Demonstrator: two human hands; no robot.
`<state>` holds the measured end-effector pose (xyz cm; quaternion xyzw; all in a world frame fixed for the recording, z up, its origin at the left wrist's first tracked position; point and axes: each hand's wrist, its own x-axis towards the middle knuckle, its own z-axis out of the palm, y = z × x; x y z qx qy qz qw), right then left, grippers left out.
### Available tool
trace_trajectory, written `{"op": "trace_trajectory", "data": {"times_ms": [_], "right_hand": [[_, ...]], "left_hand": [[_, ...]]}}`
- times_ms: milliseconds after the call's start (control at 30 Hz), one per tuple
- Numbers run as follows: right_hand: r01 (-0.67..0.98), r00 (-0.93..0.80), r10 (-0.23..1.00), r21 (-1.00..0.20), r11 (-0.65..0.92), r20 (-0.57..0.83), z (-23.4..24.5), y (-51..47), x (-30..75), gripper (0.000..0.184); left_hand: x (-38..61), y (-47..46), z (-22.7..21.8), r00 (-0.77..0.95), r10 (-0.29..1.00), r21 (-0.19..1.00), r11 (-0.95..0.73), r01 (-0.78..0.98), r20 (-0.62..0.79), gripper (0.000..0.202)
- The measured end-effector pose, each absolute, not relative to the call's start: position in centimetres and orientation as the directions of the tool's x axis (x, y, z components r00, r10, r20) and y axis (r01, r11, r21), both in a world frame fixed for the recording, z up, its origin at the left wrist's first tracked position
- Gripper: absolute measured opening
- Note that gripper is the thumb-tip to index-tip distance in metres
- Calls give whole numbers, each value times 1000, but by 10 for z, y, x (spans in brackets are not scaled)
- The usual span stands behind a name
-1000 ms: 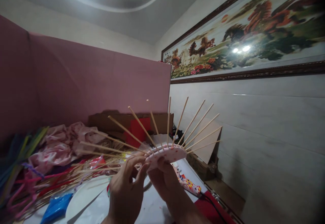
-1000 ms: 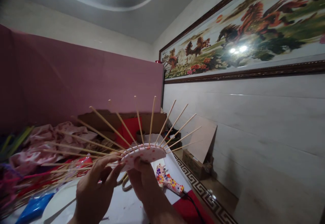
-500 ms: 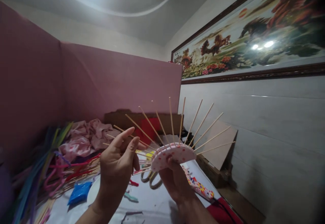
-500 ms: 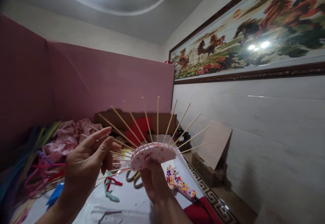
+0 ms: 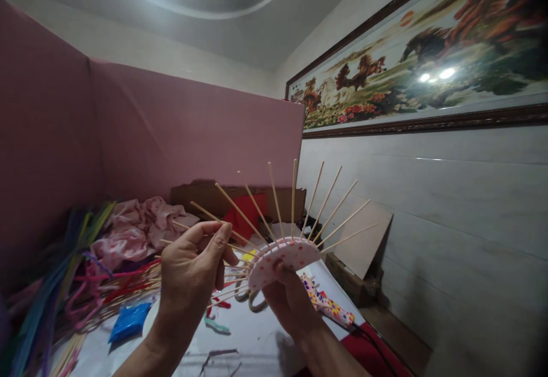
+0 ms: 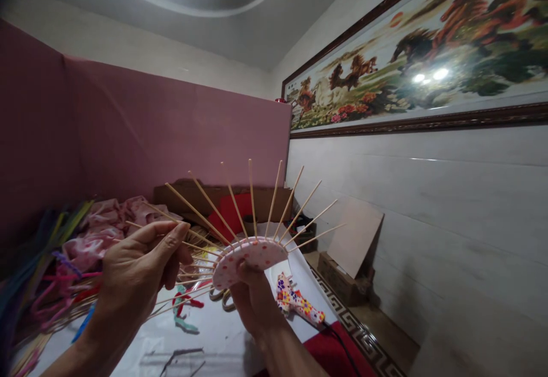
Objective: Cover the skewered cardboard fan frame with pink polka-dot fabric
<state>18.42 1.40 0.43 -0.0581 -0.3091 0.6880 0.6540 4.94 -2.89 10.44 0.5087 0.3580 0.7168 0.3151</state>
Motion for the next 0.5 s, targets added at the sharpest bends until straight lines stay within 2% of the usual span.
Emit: {"op": "trace_trajectory", "data": {"times_ms": [167,300,500], "right_hand": [[-867,-150,934,-497,33,323,7,13,184,18],[-900,-123,946,-436,22,301,9,16,188,23],[-905,-108,946,-423,34,306,8,21,192,28]], "left_hand": [[49,-29,102,-269,816,834,-547,-75,512,20],[50,-34,107,-342,771,802,-592,-78,536,21],[46,-29,111,-367,803,806,-560,-192,470,28]]}}
